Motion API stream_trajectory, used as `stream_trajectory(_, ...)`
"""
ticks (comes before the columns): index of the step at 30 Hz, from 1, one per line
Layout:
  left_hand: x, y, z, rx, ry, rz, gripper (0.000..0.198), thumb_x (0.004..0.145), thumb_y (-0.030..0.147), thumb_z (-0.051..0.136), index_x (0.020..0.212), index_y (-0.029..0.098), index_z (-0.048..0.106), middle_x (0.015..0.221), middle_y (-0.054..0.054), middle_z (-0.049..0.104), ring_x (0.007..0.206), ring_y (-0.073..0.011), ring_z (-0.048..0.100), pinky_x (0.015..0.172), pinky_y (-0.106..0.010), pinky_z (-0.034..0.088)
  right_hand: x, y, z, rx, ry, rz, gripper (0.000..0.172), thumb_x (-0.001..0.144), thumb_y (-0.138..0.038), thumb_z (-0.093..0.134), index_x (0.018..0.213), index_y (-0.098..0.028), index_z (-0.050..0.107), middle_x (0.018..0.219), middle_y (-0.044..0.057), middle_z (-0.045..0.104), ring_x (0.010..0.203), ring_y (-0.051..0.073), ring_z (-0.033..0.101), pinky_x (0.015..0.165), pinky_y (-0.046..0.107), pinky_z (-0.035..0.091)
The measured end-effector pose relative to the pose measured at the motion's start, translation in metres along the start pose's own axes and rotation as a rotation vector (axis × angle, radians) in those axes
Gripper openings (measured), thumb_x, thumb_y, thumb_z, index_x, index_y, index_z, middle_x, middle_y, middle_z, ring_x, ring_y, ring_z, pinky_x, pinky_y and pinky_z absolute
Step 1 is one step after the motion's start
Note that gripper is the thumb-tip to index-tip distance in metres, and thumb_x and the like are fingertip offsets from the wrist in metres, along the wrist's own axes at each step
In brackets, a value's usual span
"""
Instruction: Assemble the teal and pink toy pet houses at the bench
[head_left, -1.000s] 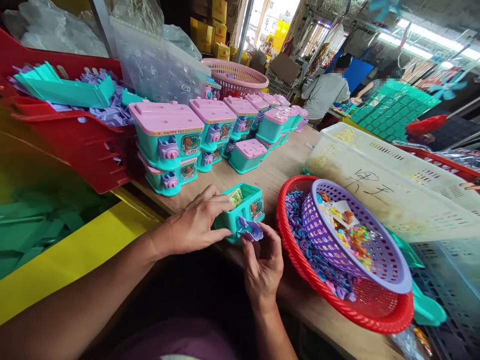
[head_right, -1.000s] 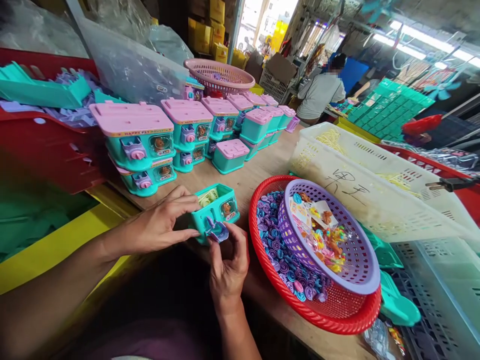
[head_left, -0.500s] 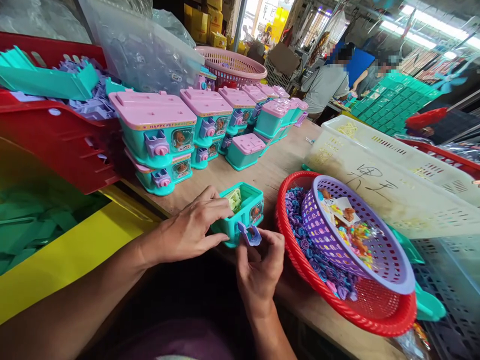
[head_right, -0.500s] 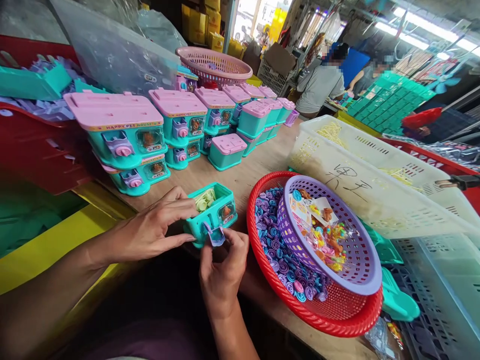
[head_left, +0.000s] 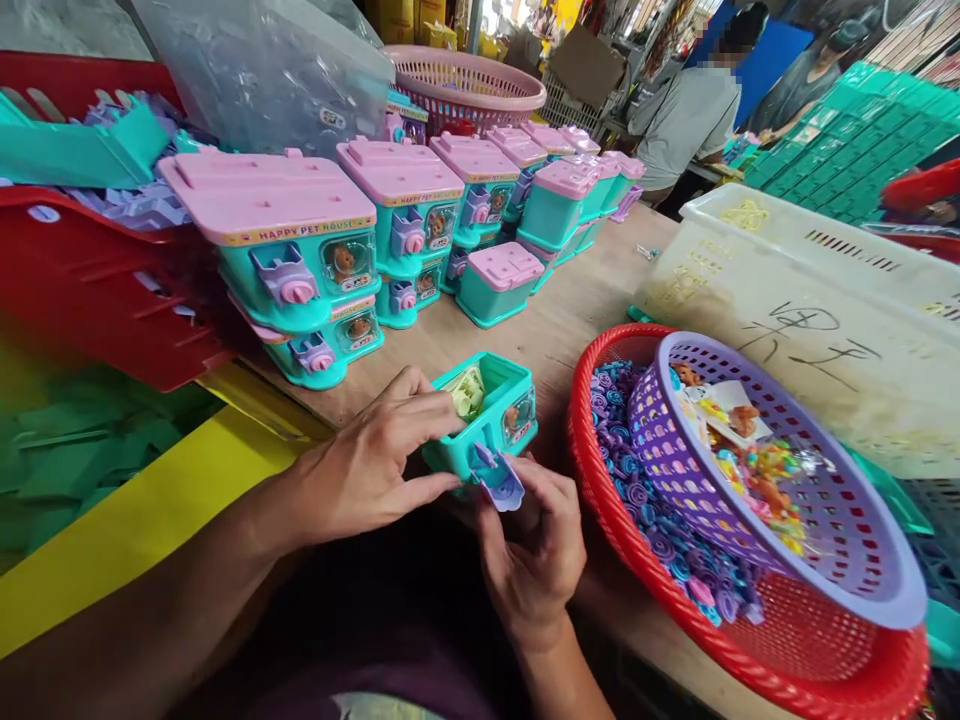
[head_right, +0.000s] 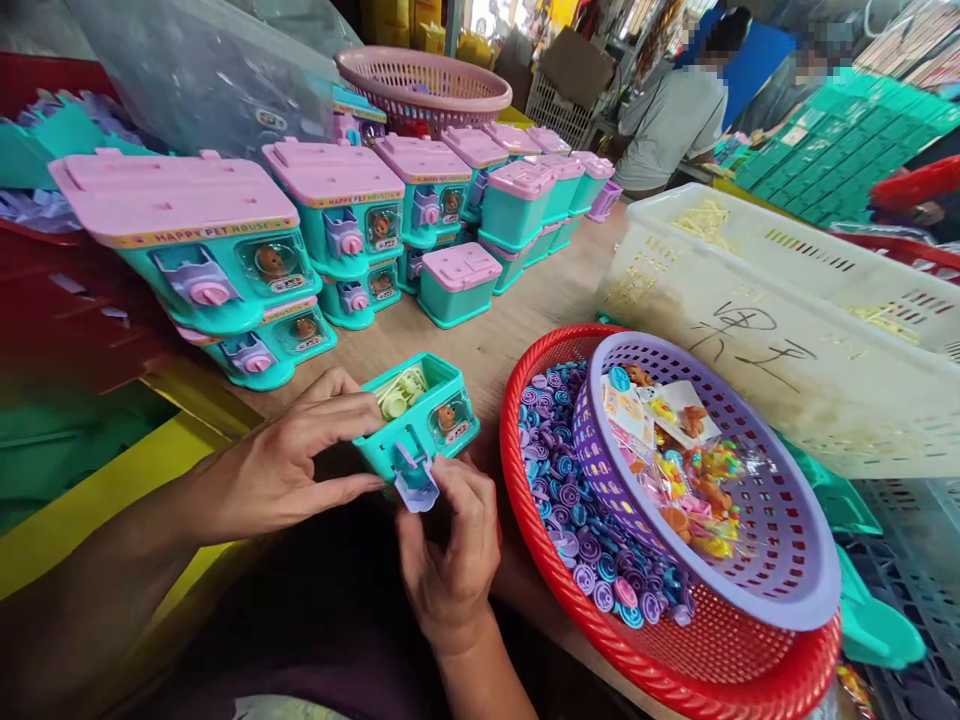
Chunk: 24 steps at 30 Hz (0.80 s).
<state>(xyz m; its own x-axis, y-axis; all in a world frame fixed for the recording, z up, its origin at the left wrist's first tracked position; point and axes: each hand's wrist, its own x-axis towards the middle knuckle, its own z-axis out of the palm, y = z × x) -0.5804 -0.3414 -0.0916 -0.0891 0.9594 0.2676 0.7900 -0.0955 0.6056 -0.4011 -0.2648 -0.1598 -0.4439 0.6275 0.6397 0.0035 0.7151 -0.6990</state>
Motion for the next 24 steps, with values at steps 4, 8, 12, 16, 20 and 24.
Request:
stream_trajectory(4, 0.001, 0.003, -0.001, -0.013, -0.008, 0.009, 0.013, 0.083, 0.019, 0.067, 0.096, 0.021, 0.066, 0.097, -0.004, 0.063, 0.1, -0.0211, 0.046, 0.09, -0.035, 0.042, -0.004, -0.001, 0.001, 0.007, -0.001, 0.036, 0.056, 0.08, -0.006, 0.066, 0.128, -0.03, 0.052, 0.11, 0.008, 0.062, 0.107, 0.025, 0.062, 0.09, 0.048, 0.056)
stream_trajectory(8, 0.003, 0.004, -0.003, -0.015, -0.015, 0.019, 0.012, 0.082, 0.02, 0.068, 0.094, 0.02, 0.066, 0.091, -0.003, 0.062, 0.095, -0.0207, 0.046, 0.087, -0.033, 0.042, -0.003, -0.003, 0.0, -0.026, 0.004, 0.011, 0.056, 0.076, -0.007, 0.072, 0.124, -0.029, 0.053, 0.108, 0.006, 0.066, 0.102, 0.024, 0.065, 0.097, 0.053, 0.049)
stream_trajectory(12, 0.004, 0.003, -0.002, -0.021, -0.015, 0.02, 0.009, 0.083, 0.02, 0.067, 0.092, 0.02, 0.065, 0.09, -0.003, 0.061, 0.095, -0.02, 0.046, 0.088, -0.033, 0.041, 0.001, -0.003, -0.007, -0.108, -0.076, -0.016, 0.055, 0.076, -0.009, 0.073, 0.124, -0.027, 0.053, 0.108, 0.007, 0.068, 0.101, 0.024, 0.066, 0.097, 0.053, 0.047)
stream_trajectory(16, 0.004, 0.004, 0.0, -0.012, -0.026, 0.037, 0.006, 0.085, 0.02, 0.064, 0.091, 0.019, 0.064, 0.086, -0.003, 0.057, 0.094, -0.0197, 0.045, 0.088, -0.034, 0.04, 0.003, -0.001, -0.012, -0.124, -0.07, -0.072, 0.048, 0.076, -0.008, 0.071, 0.12, -0.023, 0.056, 0.105, 0.007, 0.07, 0.098, 0.023, 0.067, 0.095, 0.049, 0.047)
stream_trajectory(20, 0.004, 0.006, 0.001, -0.004, -0.05, 0.041, 0.004, 0.086, 0.017, 0.063, 0.091, 0.018, 0.062, 0.086, -0.003, 0.056, 0.094, -0.0194, 0.043, 0.089, -0.033, 0.039, 0.001, 0.003, -0.013, -0.106, -0.068, -0.109, 0.044, 0.076, -0.006, 0.071, 0.116, -0.018, 0.058, 0.104, 0.007, 0.071, 0.097, 0.022, 0.068, 0.097, 0.046, 0.044)
stream_trajectory(24, 0.003, 0.008, 0.001, -0.006, -0.042, 0.04, 0.007, 0.085, 0.014, 0.063, 0.091, 0.018, 0.06, 0.088, -0.003, 0.056, 0.097, -0.0195, 0.043, 0.089, -0.032, 0.039, -0.001, 0.003, -0.014, -0.112, -0.079, -0.101, 0.042, 0.076, -0.007, 0.072, 0.114, -0.018, 0.059, 0.105, 0.007, 0.071, 0.097, 0.021, 0.068, 0.1, 0.045, 0.04)
